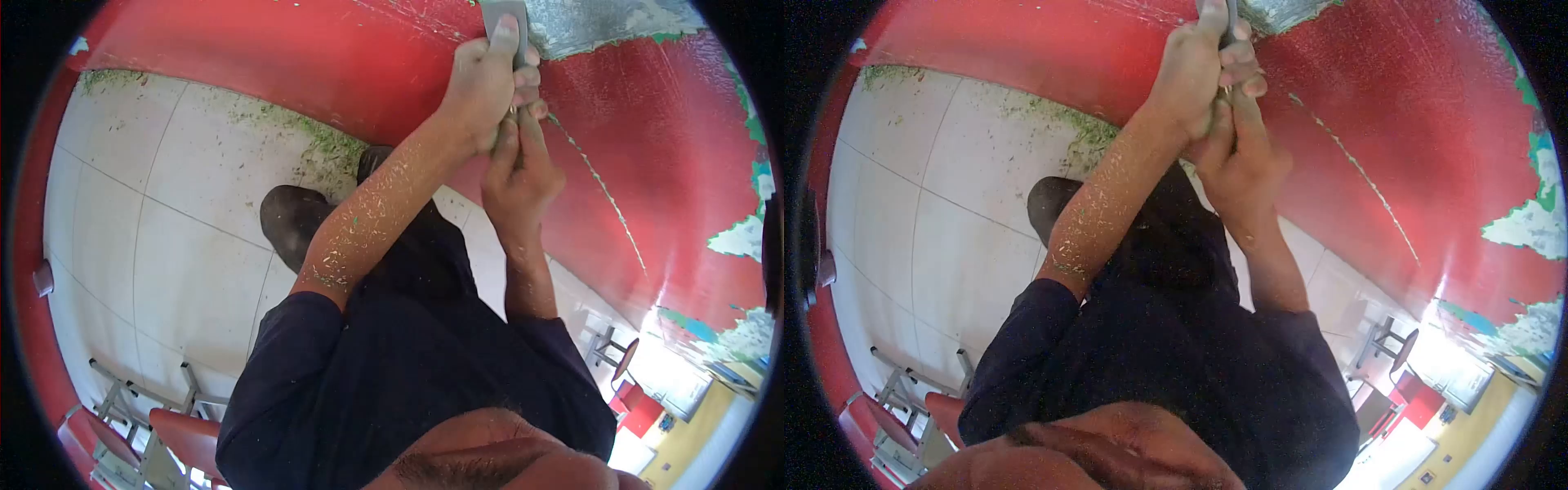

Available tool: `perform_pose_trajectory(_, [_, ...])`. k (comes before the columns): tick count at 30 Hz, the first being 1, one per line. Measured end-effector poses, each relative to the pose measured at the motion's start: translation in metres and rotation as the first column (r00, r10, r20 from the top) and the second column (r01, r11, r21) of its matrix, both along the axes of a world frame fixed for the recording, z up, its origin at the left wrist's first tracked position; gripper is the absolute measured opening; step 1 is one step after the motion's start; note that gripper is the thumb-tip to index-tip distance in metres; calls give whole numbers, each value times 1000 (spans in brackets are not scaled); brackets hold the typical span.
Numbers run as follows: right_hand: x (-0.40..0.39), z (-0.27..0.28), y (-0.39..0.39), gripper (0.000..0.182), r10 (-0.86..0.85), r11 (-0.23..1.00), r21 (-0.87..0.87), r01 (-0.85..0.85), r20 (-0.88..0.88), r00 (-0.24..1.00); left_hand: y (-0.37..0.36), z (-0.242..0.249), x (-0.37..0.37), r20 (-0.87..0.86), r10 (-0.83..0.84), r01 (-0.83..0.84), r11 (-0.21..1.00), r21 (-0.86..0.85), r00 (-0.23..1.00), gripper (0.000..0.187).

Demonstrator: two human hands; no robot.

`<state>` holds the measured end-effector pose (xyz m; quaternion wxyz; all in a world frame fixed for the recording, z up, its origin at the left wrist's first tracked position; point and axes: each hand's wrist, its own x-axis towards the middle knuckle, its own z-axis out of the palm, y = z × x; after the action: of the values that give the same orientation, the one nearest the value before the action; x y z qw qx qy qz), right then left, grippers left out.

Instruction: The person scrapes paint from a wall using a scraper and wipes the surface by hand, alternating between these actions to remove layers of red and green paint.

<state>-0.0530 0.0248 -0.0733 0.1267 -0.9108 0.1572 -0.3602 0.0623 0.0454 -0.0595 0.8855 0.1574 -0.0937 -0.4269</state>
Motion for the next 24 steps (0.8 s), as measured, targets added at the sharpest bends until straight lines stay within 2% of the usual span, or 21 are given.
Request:
perform_pose_trajectory(3, [14,9,-7,24,45,999,-1,-45,17,999,-2,3,9,128,79,-89,993,74,989,45])
perform_pose_trajectory(6, [13,4,-9,23,-1,999,32,2,-35,999,-4,-6,6,60,57,-59,998,21,997,45])
perform_pose_trajectory(8, [1,7,3,23,5,997,77,-2,-29,1000,4,-8,-14,-37,-33,35,997,65,999,45])
perform_pose_trajectory(9, [20,12,-3,23,19,1000,10,-18,-10,1000,2,-2,-3,-42,-44,46,997,56,998,45])
perform_pose_trajectory(11, [16,12,-3,23,-41,997,-69,37,-62,997,-1,3,7,8,34,-34,999,33,999,45])
perform_pose_trajectory(12, [8,8,0,24,-53,999,-14,52,-69,996,-2,1,6,21,65,-66,997,29,998,45])
perform_pose_trajectory(15, [6,5,4,24,-40,996,81,42,-30,999,5,2,-7,-15,-17,20,982,188,1000,45])
perform_pose_trajectory(17, [14,10,-4,25,16,998,65,-18,28,999,-3,12,17,61,83,-90,987,130,995,46])
perform_pose_trajectory(19, [6,6,2,26,-38,998,52,39,-23,999,-6,1,0,14,51,-53,994,91,999,46])
perform_pose_trajectory(21, [9,4,-1,27,-22,999,35,22,-2,1000,-4,-7,5,-15,30,-30,999,-11,999,46])
perform_pose_trajectory(22, [-2,3,2,28,-5,999,51,5,0,1000,-3,-6,-1,-3,55,-54,994,93,998,46])
perform_pose_trajectory(24, [22,9,-7,28,43,999,5,-43,36,998,-7,9,21,41,78,-80,995,58,996,46])
